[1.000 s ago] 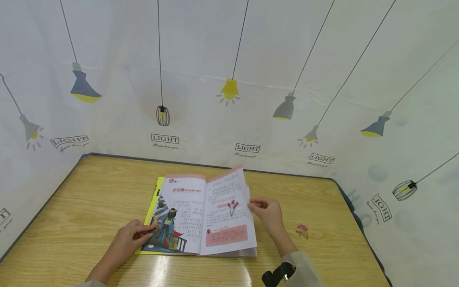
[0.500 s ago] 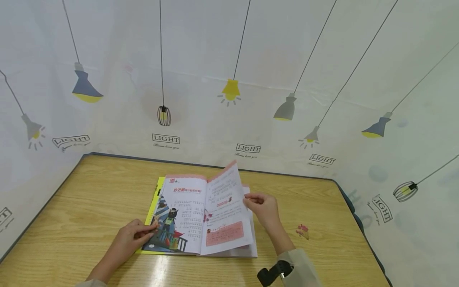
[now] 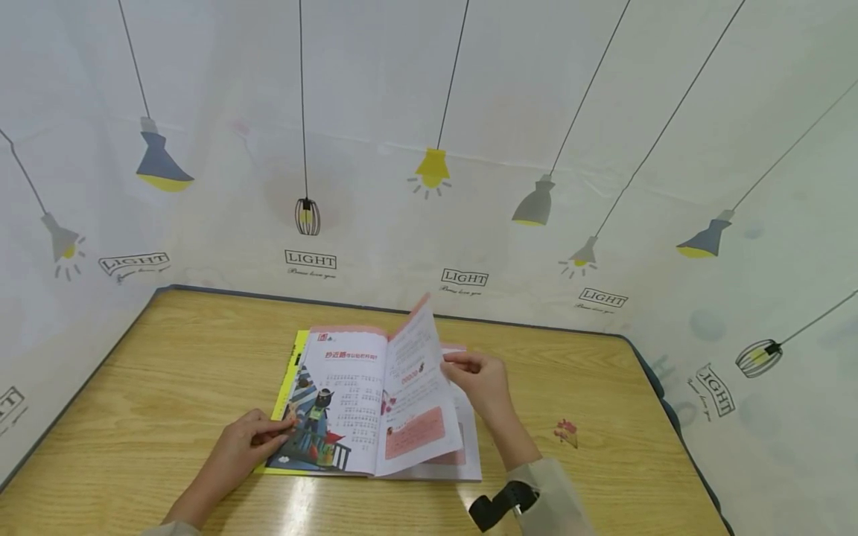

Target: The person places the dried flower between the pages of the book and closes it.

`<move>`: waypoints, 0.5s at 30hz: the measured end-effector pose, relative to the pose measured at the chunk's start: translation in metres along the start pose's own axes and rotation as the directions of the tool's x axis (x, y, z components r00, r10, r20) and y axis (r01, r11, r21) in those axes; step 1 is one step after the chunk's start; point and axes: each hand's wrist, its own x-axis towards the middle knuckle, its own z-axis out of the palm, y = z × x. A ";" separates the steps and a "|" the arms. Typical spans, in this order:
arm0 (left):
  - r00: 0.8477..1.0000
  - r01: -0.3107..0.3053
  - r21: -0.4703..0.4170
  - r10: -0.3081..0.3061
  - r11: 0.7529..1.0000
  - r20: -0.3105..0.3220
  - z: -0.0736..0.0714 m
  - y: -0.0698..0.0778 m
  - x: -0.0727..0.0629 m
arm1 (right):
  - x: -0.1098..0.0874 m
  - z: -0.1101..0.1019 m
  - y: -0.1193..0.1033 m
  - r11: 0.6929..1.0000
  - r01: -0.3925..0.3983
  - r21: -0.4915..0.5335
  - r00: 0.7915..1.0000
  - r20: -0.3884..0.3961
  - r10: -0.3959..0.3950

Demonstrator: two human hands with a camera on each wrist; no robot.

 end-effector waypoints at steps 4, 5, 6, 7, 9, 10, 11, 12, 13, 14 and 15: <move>1.000 0.019 -0.002 -0.019 1.000 0.008 0.000 0.000 0.000 | 0.000 0.006 -0.005 0.998 0.042 0.043 0.999 0.016 -0.043; 1.000 0.023 -0.001 -0.023 1.000 0.010 0.000 0.001 0.000 | 0.000 0.007 -0.007 0.997 0.050 0.053 0.998 0.023 -0.051; 1.000 0.024 -0.001 -0.024 1.000 0.011 -0.001 0.001 0.000 | 0.000 0.009 -0.008 0.996 0.053 0.065 0.998 0.030 -0.055; 1.000 0.025 -0.001 -0.025 1.000 0.012 -0.001 0.001 0.000 | 0.000 0.011 -0.009 0.996 0.052 0.074 0.998 0.038 -0.055; 1.000 0.026 0.000 -0.026 1.000 0.013 -0.001 0.002 0.000 | 0.000 0.015 -0.012 0.995 0.051 0.088 0.997 0.052 -0.055; 1.000 0.025 0.000 -0.025 1.000 0.013 -0.001 0.002 0.000 | 0.000 0.017 -0.013 0.995 0.046 0.094 0.997 0.057 -0.051; 1.000 0.025 -0.002 -0.025 1.000 0.013 -0.001 0.002 0.000 | 0.000 0.020 -0.014 0.994 0.043 0.099 0.997 0.063 -0.049; 1.000 0.024 -0.003 -0.024 1.000 0.012 -0.001 0.003 0.000 | 0.000 0.022 -0.016 0.994 0.043 0.100 0.996 0.067 -0.050; 1.000 0.019 -0.003 -0.019 1.000 0.012 -0.002 0.003 0.000 | 0.000 0.024 -0.017 0.994 0.046 0.100 0.996 0.071 -0.053; 1.000 0.016 -0.006 -0.016 1.000 0.011 -0.002 0.003 -0.001 | 0.000 0.026 -0.018 0.994 0.047 0.101 0.996 0.075 -0.055; 1.000 0.013 -0.007 -0.013 1.000 0.009 -0.002 0.004 -0.001 | 0.000 0.028 -0.020 0.994 0.047 0.101 0.995 0.079 -0.055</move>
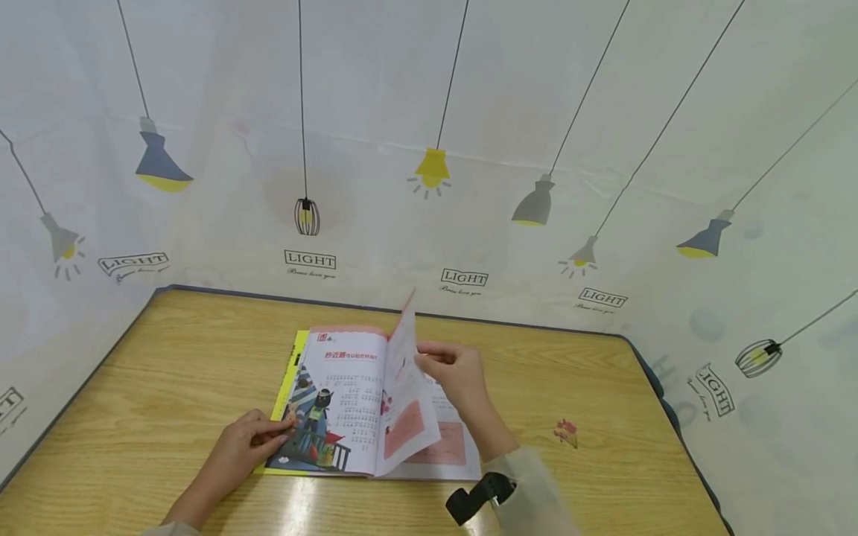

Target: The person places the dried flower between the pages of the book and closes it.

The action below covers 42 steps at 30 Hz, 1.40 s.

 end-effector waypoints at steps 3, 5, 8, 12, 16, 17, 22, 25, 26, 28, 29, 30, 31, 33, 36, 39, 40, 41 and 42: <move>1.000 -0.013 -0.006 0.013 1.000 -0.008 0.000 0.001 0.000 | 0.001 0.007 -0.003 1.000 0.008 0.003 1.000 0.013 -0.008; 1.000 -0.014 -0.010 0.014 1.000 -0.012 0.000 0.001 0.000 | 0.001 0.011 -0.004 1.000 0.008 0.013 1.000 0.018 -0.008; 1.000 -0.002 -0.002 0.002 1.000 -0.003 0.001 0.000 0.000 | 0.001 0.017 -0.004 1.000 0.005 0.025 0.999 0.033 -0.006; 1.000 0.007 0.013 -0.007 1.000 0.002 0.002 -0.002 0.000 | 0.001 0.025 -0.004 0.999 -0.021 0.040 0.998 0.060 0.019; 1.000 -0.011 0.016 0.011 1.000 -0.018 0.003 -0.003 0.000 | 0.002 0.035 -0.004 0.998 -0.025 0.053 0.997 0.079 0.021; 1.000 -0.017 0.017 0.017 1.000 -0.022 0.003 -0.003 -0.001 | 0.002 0.037 -0.004 0.998 -0.022 0.059 0.996 0.084 0.017; 1.000 -0.015 0.005 0.016 1.000 -0.016 0.001 -0.001 -0.001 | 0.001 0.051 -0.007 0.995 -0.029 0.093 0.994 0.108 0.019; 1.000 -0.006 0.008 0.006 1.000 0.004 -0.001 0.000 -0.001 | 0.000 0.058 -0.008 0.993 -0.043 0.111 0.993 0.115 0.030; 1.000 -0.003 0.010 0.002 1.000 0.013 -0.001 0.001 -0.001 | 0.000 0.061 -0.008 0.992 -0.051 0.115 0.992 0.118 0.037; 1.000 -0.001 0.017 0.001 1.000 0.030 -0.002 0.002 0.001 | 0.000 0.066 -0.008 0.991 -0.070 0.116 0.991 0.120 0.056; 0.999 0.000 0.020 -0.001 1.000 0.038 -0.003 0.003 0.001 | 0.000 0.068 -0.008 0.990 -0.078 0.117 0.991 0.121 0.064; 0.999 -0.001 0.023 -0.001 1.000 0.049 -0.004 0.004 0.002 | 0.000 0.070 -0.008 0.989 -0.092 0.114 0.989 0.122 0.078; 0.998 0.005 0.025 -0.006 1.000 0.059 -0.004 0.005 0.003 | 0.001 0.073 -0.008 0.989 -0.102 0.108 0.989 0.122 0.089; 0.997 0.009 0.029 -0.012 1.000 0.081 -0.005 0.008 0.005 | 0.001 0.077 -0.007 0.987 -0.126 0.095 0.986 0.122 0.114; 0.992 0.036 0.023 -0.038 0.999 0.121 -0.008 0.015 0.008 | 0.001 0.084 -0.006 0.987 -0.138 0.082 0.984 0.125 0.127; 0.988 0.047 0.018 -0.049 0.999 0.147 -0.011 0.021 0.010 | 0.001 0.090 -0.005 0.987 -0.132 0.094 0.985 0.129 0.119; 0.988 0.042 0.019 -0.045 0.999 0.151 -0.012 0.023 0.011 | 0.001 0.092 -0.005 0.987 -0.127 0.102 0.985 0.131 0.113; 0.988 0.030 0.021 -0.032 0.999 0.151 -0.012 0.025 0.011 | 0.001 0.094 -0.004 0.986 -0.125 0.110 0.985 0.133 0.110; 0.989 0.019 0.021 -0.022 1.000 0.149 -0.013 0.026 0.011 | 0.001 0.096 -0.004 0.986 -0.122 0.114 0.985 0.135 0.106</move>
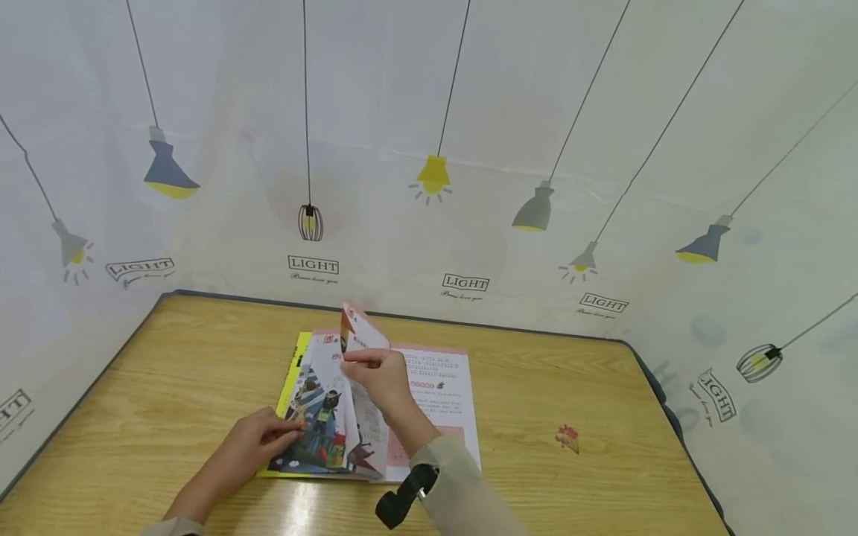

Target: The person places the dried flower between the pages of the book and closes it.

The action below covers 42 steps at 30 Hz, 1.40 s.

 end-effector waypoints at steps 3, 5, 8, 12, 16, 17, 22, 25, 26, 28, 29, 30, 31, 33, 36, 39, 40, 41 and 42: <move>0.998 -0.048 0.010 0.048 0.999 -0.032 -0.002 0.003 0.001 | 0.001 0.006 0.002 1.000 -0.010 -0.006 1.000 0.006 0.010; 0.995 -0.073 0.006 0.073 0.997 -0.064 -0.004 0.006 0.001 | 0.002 0.009 0.004 1.000 -0.024 -0.011 1.000 0.010 0.024; 0.982 -0.123 -0.004 0.122 0.992 -0.142 -0.007 0.013 0.001 | 0.003 0.014 0.007 0.999 -0.045 -0.018 0.999 0.009 0.045; 0.941 -0.233 -0.026 0.218 0.972 -0.259 -0.011 0.027 -0.001 | 0.004 0.019 0.010 0.997 -0.062 -0.042 0.998 -0.003 0.062; 0.924 -0.294 -0.072 0.263 0.953 -0.278 -0.014 0.041 -0.003 | 0.006 0.024 0.013 0.993 -0.079 -0.083 0.997 -0.016 0.078; 0.926 -0.295 -0.085 0.263 0.952 -0.270 -0.015 0.045 -0.003 | 0.006 0.025 0.013 0.993 -0.083 -0.089 0.997 -0.017 0.082; 0.931 -0.309 -0.079 0.284 0.948 -0.231 -0.018 0.061 -0.006 | 0.007 0.028 0.018 0.988 -0.103 -0.115 0.995 -0.026 0.101; 0.910 -0.368 -0.036 0.352 0.929 -0.218 -0.019 0.065 -0.007 | 0.007 0.030 0.019 0.987 -0.107 -0.122 0.994 -0.028 0.105; 0.905 -0.386 -0.028 0.372 0.922 -0.208 -0.019 0.066 -0.007 | 0.006 0.031 0.019 0.986 -0.107 -0.126 0.994 -0.029 0.104; 0.897 -0.410 -0.024 0.399 0.912 -0.190 -0.020 0.066 -0.008 | 0.006 0.033 0.020 0.986 -0.111 -0.126 0.994 -0.033 0.107; 0.898 -0.414 -0.028 0.403 0.910 -0.175 -0.020 0.066 -0.008 | 0.006 0.033 0.020 0.986 -0.106 -0.126 0.994 -0.034 0.103; 0.902 -0.412 -0.033 0.403 0.910 -0.158 -0.020 0.066 -0.008 | 0.006 0.034 0.020 0.986 -0.105 -0.127 0.994 -0.036 0.101; 0.907 -0.405 -0.035 0.397 0.914 -0.140 -0.020 0.066 -0.008 | 0.006 0.035 0.020 0.987 -0.100 -0.128 0.995 -0.037 0.096; 0.916 -0.392 -0.034 0.386 0.919 -0.108 -0.020 0.066 -0.008 | 0.006 0.036 0.021 0.987 -0.100 -0.123 0.995 -0.041 0.096; 0.920 -0.386 -0.009 0.384 0.923 -0.076 -0.019 0.066 -0.007 | 0.006 0.038 0.022 0.988 -0.097 -0.120 0.995 -0.041 0.093; 0.915 -0.396 0.027 0.397 0.918 -0.074 -0.018 0.066 -0.005 | 0.006 0.040 0.024 0.988 -0.081 -0.129 0.996 -0.047 0.076; 0.915 -0.396 0.034 0.397 0.918 -0.074 -0.018 0.066 -0.005 | 0.006 0.041 0.024 0.988 -0.075 -0.133 0.996 -0.049 0.069; 0.916 -0.392 0.040 0.394 0.919 -0.072 -0.018 0.066 -0.004 | 0.006 0.042 0.025 0.988 -0.068 -0.138 0.997 -0.052 0.062; 0.918 -0.388 0.049 0.391 0.920 -0.072 -0.018 0.067 -0.004 | 0.007 0.042 0.025 0.988 -0.064 -0.142 0.997 -0.055 0.057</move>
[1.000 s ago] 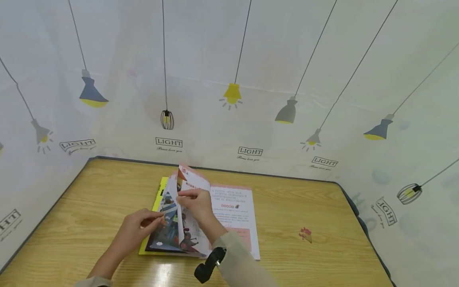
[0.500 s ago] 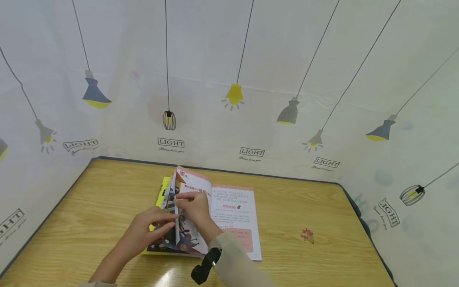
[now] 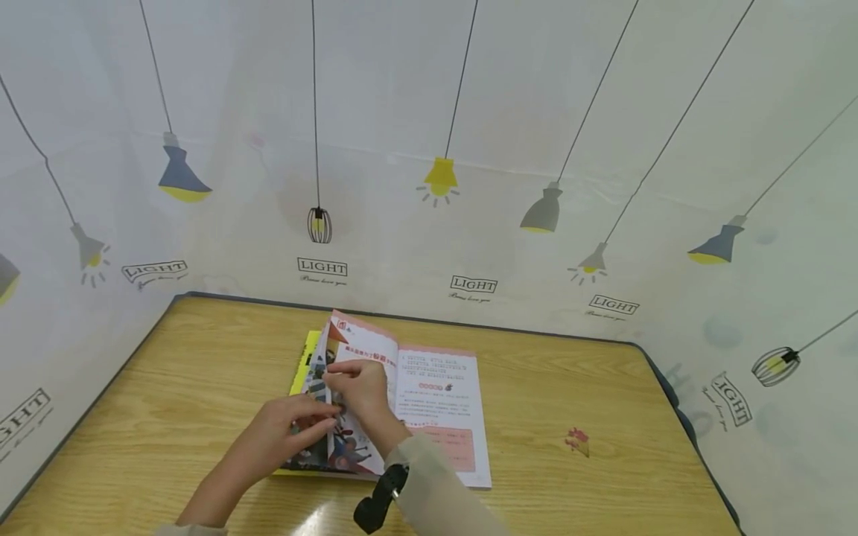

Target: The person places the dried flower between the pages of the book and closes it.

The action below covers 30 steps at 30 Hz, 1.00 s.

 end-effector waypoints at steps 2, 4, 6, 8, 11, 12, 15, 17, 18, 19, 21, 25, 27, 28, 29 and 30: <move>1.000 0.018 0.007 -0.018 1.000 0.004 0.000 0.001 0.001 | 0.000 0.001 0.000 1.000 0.000 0.000 1.000 -0.002 0.000; 0.999 0.044 0.023 -0.044 0.999 0.006 0.000 0.002 0.001 | 0.000 0.002 -0.001 1.000 -0.009 0.003 1.000 -0.003 0.009; 0.997 0.080 0.038 -0.081 0.996 0.005 0.000 0.004 0.003 | -0.001 0.003 -0.001 1.000 -0.024 0.009 1.000 -0.004 0.024; 0.992 0.123 0.051 -0.124 0.991 0.006 0.001 0.004 0.003 | -0.001 0.004 0.000 1.000 -0.026 0.005 1.000 -0.010 0.026; 0.985 0.172 0.067 -0.173 0.983 0.000 0.001 0.005 0.005 | -0.001 0.007 0.003 1.000 -0.014 0.004 1.000 -0.028 0.014; 0.982 0.186 0.070 -0.186 0.980 -0.002 0.001 0.004 0.004 | -0.001 0.008 0.004 1.000 -0.008 0.008 0.999 -0.033 0.008; 0.975 0.221 0.075 -0.220 0.972 -0.020 0.002 0.001 0.002 | -0.001 0.010 0.006 1.000 0.009 0.025 0.999 -0.038 -0.008; 0.968 0.252 0.062 -0.251 0.966 -0.029 0.002 -0.003 0.000 | -0.001 0.010 0.007 0.999 0.017 0.034 0.999 -0.030 -0.016; 0.965 0.263 0.053 -0.261 0.963 -0.033 0.002 -0.005 -0.002 | 0.000 0.009 0.007 0.999 0.024 0.037 0.999 -0.024 -0.023; 0.963 0.270 0.044 -0.268 0.962 -0.036 0.003 -0.008 -0.003 | 0.000 0.008 0.007 0.999 0.032 0.032 0.999 -0.022 -0.031; 0.956 0.291 0.019 -0.290 0.957 -0.034 0.004 -0.014 -0.006 | 0.002 0.004 0.008 0.999 0.046 0.024 0.999 -0.015 -0.046; 0.950 0.312 0.001 -0.312 0.950 -0.023 0.008 -0.025 -0.012 | 0.004 -0.007 0.012 0.999 0.046 0.026 0.999 0.006 -0.046; 0.948 0.319 0.008 -0.319 0.948 -0.008 0.009 -0.030 -0.015 | 0.004 -0.015 0.015 0.998 0.043 0.036 0.999 0.020 -0.044; 0.948 0.317 0.016 -0.317 0.948 -0.001 0.010 -0.032 -0.017 | 0.004 -0.019 0.016 0.999 0.040 0.036 0.999 0.024 -0.040; 0.946 0.324 0.025 -0.324 0.946 0.005 0.011 -0.033 -0.018 | 0.003 -0.023 0.018 0.999 0.036 0.035 0.999 0.028 -0.037; 0.944 0.328 0.028 -0.329 0.944 0.010 0.011 -0.034 -0.019 | 0.003 -0.027 0.020 0.999 0.038 0.034 0.999 0.032 -0.039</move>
